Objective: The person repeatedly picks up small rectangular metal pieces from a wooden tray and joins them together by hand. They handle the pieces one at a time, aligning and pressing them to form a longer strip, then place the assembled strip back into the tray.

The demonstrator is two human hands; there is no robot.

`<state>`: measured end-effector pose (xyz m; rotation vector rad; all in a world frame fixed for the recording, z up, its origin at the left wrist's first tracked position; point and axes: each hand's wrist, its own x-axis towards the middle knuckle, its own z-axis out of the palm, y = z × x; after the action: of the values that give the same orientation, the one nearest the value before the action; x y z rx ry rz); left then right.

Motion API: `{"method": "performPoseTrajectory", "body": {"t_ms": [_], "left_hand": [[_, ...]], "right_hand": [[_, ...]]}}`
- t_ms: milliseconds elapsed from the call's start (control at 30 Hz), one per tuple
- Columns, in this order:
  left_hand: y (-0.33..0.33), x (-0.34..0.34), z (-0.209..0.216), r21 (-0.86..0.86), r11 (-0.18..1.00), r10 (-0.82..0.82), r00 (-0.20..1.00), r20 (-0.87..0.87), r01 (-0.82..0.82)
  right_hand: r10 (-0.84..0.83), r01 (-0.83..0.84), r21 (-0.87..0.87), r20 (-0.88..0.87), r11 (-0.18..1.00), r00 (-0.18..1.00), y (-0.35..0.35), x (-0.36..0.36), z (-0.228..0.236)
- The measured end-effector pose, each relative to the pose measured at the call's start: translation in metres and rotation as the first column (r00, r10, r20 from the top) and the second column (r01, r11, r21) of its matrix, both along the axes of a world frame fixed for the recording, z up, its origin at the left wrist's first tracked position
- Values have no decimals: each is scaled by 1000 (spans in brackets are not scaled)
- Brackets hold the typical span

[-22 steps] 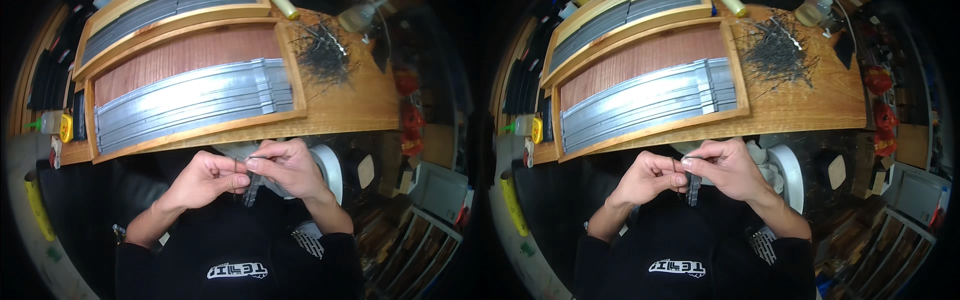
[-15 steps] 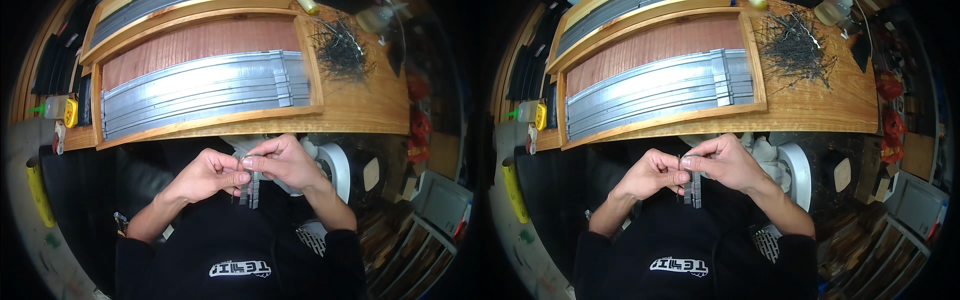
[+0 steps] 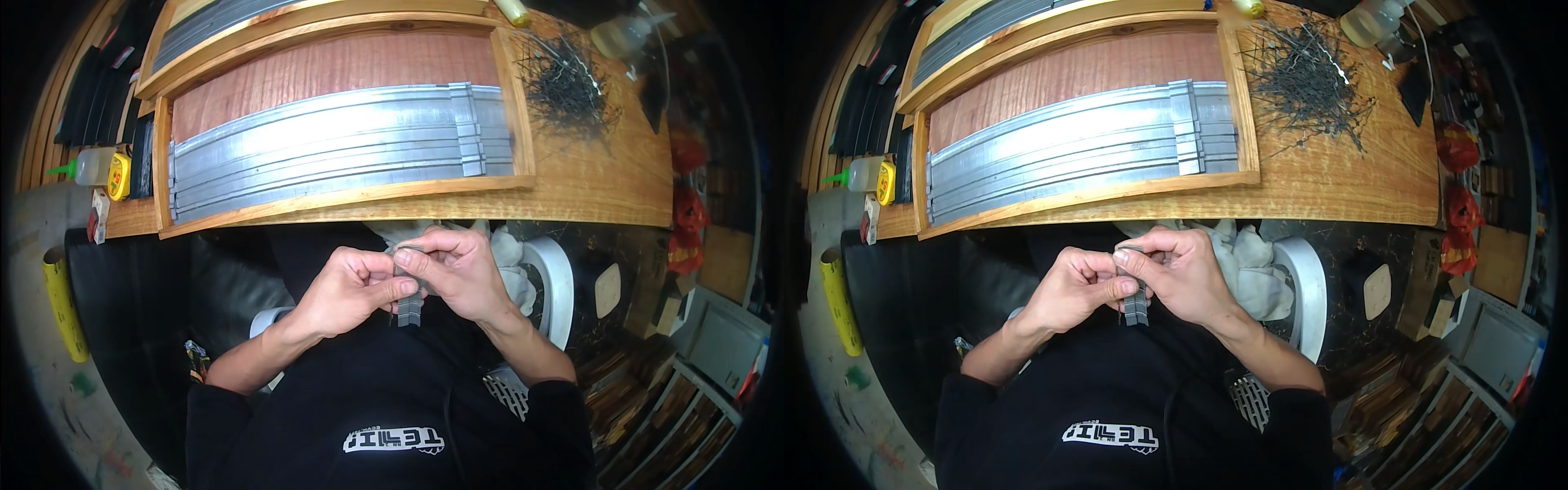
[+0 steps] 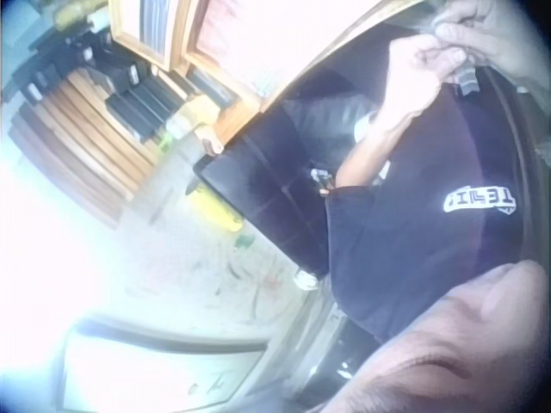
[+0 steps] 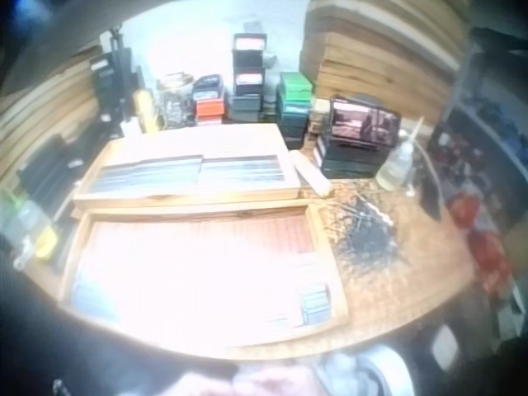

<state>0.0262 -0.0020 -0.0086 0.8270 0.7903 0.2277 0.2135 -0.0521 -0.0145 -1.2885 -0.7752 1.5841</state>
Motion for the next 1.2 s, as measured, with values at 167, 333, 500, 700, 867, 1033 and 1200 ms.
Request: {"method": "performPoseTrajectory", "body": {"t_ms": [167,333,500,700,867,1033,1200], "left_hand": [[-5,1,-8,7,999,52,997,62,-53],[-1,-1,-2,-29,999,44,997,59,-42],[4,-6,13,-94,979,180,984,-2,-180],[2,6,8,-261,935,265,962,62,-241],[3,8,-1,-210,962,189,981,39,-177],[21,1,-4,-106,991,82,997,16,-80],[26,0,-4,-160,986,50,998,-37,-55]], "right_hand": [[20,-41,119,172,992,985,-3,2,-14],[-77,60,87,201,994,977,-7,-5,15],[147,-240,143,471,960,870,-49,13,19],[186,-397,462,437,793,880,-55,6,-8],[74,-244,457,359,855,930,-75,-8,-34],[16,-168,465,313,869,950,-66,-20,-39],[21,-211,511,351,833,936,-57,-19,-41]]}}
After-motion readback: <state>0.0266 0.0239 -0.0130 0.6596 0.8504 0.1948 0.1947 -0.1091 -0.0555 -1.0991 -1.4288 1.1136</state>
